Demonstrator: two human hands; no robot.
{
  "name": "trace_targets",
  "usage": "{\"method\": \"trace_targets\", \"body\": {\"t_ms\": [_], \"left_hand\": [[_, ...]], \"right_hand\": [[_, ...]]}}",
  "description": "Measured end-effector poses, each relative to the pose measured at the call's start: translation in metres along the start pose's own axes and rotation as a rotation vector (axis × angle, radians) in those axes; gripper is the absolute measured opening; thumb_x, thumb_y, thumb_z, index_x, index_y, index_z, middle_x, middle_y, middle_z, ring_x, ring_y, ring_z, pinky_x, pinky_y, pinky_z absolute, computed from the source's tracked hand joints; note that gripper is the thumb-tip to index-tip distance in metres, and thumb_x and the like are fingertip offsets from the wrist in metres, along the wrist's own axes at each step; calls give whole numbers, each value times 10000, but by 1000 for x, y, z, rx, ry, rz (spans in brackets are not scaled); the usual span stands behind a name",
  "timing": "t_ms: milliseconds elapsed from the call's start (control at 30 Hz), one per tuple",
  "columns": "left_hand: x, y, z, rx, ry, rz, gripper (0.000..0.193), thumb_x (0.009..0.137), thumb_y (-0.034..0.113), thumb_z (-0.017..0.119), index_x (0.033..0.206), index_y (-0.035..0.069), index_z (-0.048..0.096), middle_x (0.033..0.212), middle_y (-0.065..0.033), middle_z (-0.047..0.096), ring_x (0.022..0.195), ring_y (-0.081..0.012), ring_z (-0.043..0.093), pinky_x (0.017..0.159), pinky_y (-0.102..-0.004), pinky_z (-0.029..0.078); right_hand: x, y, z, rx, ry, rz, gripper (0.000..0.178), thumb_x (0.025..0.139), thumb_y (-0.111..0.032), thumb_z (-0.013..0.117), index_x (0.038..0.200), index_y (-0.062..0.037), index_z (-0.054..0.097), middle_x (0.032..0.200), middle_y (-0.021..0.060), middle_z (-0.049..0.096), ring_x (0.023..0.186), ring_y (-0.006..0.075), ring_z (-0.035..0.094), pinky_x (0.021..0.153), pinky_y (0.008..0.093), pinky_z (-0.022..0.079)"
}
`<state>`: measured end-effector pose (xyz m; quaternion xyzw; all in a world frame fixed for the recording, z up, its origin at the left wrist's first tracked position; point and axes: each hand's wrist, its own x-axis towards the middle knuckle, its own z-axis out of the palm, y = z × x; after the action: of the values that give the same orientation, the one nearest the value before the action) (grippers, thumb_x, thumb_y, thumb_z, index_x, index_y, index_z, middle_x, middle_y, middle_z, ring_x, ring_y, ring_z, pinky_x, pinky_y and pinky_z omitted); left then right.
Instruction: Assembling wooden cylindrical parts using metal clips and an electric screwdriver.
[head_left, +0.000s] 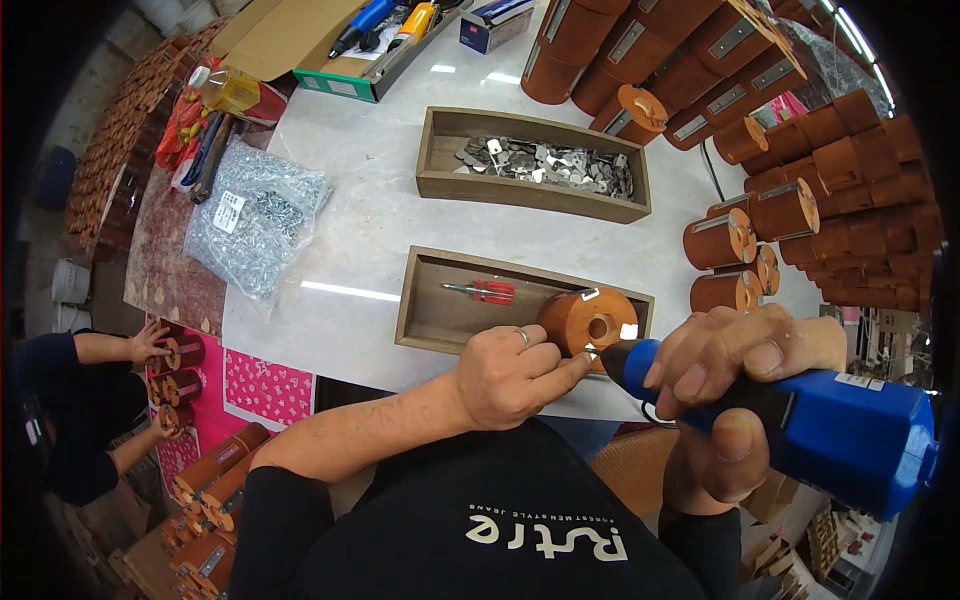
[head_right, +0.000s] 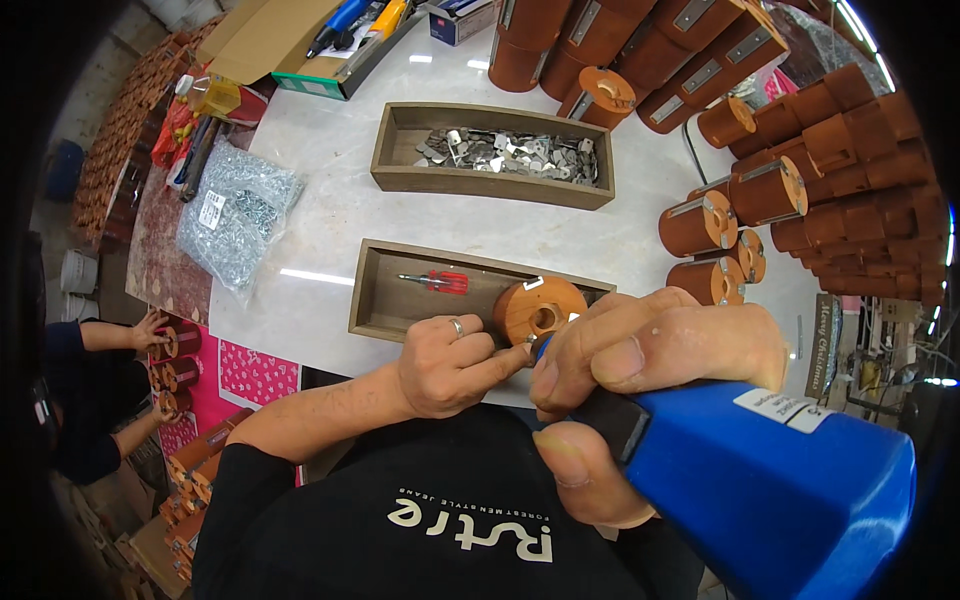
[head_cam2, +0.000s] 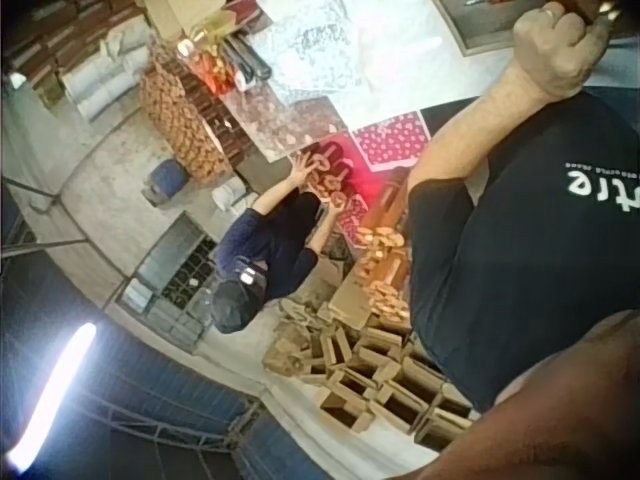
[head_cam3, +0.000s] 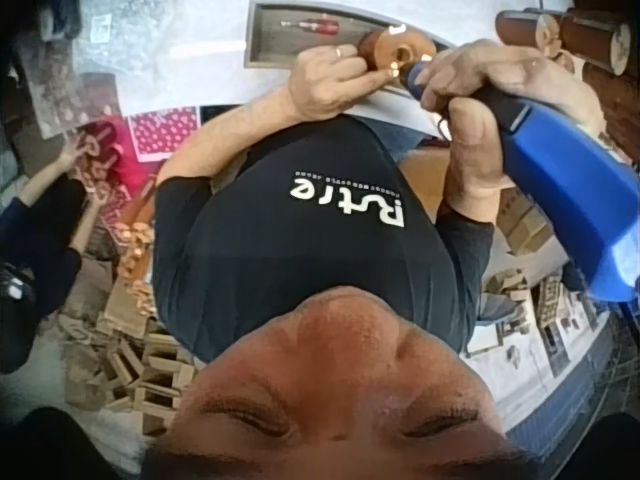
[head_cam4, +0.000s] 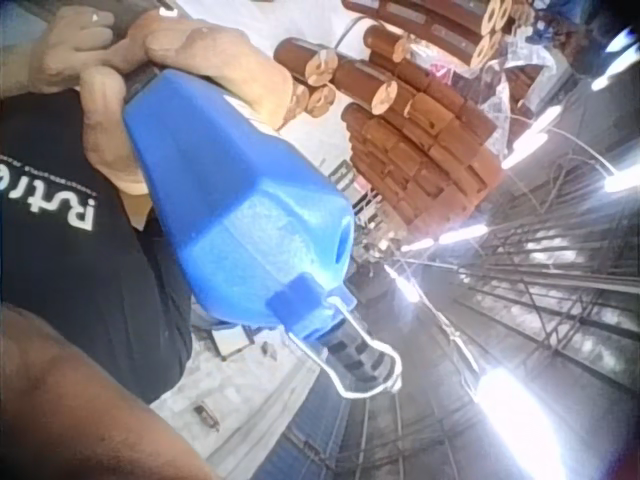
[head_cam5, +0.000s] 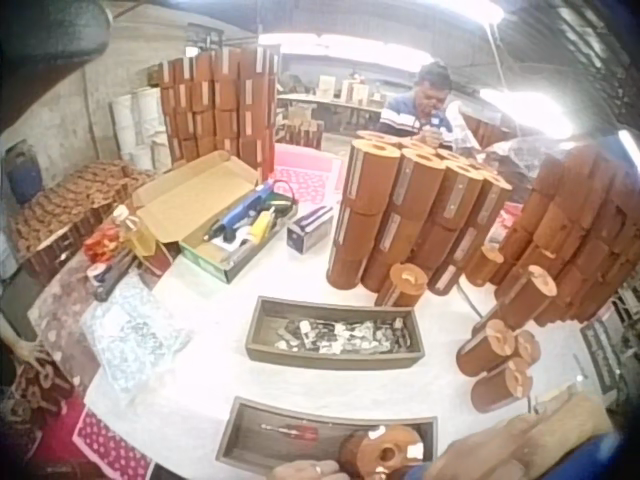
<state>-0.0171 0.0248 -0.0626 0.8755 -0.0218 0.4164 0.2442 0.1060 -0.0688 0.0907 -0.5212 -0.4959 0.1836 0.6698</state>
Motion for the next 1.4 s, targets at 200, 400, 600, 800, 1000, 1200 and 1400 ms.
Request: {"method": "trace_targets", "body": {"t_ms": [200,400,600,800,1000,1200,1400], "left_hand": [[0,0,0,-19,-18,-1,413,583,116,645,986,60,714,623,12,382,527,-149,445,416,-293,343],[-3,0,0,0,-6,-13,422,579,108,635,990,62,715,622,10,383,527,-156,446,419,-295,350],[14,6,-8,-104,-115,-137,309,715,102,756,1020,65,717,599,-7,418,492,-198,474,427,-320,376],[84,-49,-50,-387,-733,-678,671,754,300,834,1304,24,565,545,-34,437,514,-102,401,485,-286,355],[115,-74,-30,-109,-620,-598,404,839,311,723,1152,61,665,667,-163,634,591,-271,625,585,-389,479],[144,-144,27,317,-711,-540,327,808,283,737,1082,107,700,958,-158,708,945,-328,670,814,-440,513],[155,-165,55,193,-857,-606,243,776,286,770,945,114,735,965,-110,717,943,-311,666,800,-419,515]], "right_hand": [[0,7,-5,-21,-88,-77,460,828,-327,786,1066,-83,476,742,64,579,520,170,564,540,321,522],[5,15,-11,14,-219,-127,472,824,-309,785,1096,-81,473,765,72,597,523,174,577,543,327,526],[10,-8,-44,268,-135,-169,440,866,-211,683,1191,-54,431,925,105,586,570,162,585,580,332,533],[-44,-13,-90,-54,397,340,464,794,-132,712,1166,30,488,902,217,674,527,165,588,504,248,498],[-91,42,-88,-8,324,844,372,787,-10,728,1111,35,549,1021,203,697,559,114,605,518,239,493],[-91,47,-92,-14,379,754,360,792,9,713,1111,35,548,997,186,696,566,111,609,523,234,501],[-101,46,-100,-3,433,739,363,785,13,712,1111,32,552,994,185,695,585,108,616,530,229,512]]}}
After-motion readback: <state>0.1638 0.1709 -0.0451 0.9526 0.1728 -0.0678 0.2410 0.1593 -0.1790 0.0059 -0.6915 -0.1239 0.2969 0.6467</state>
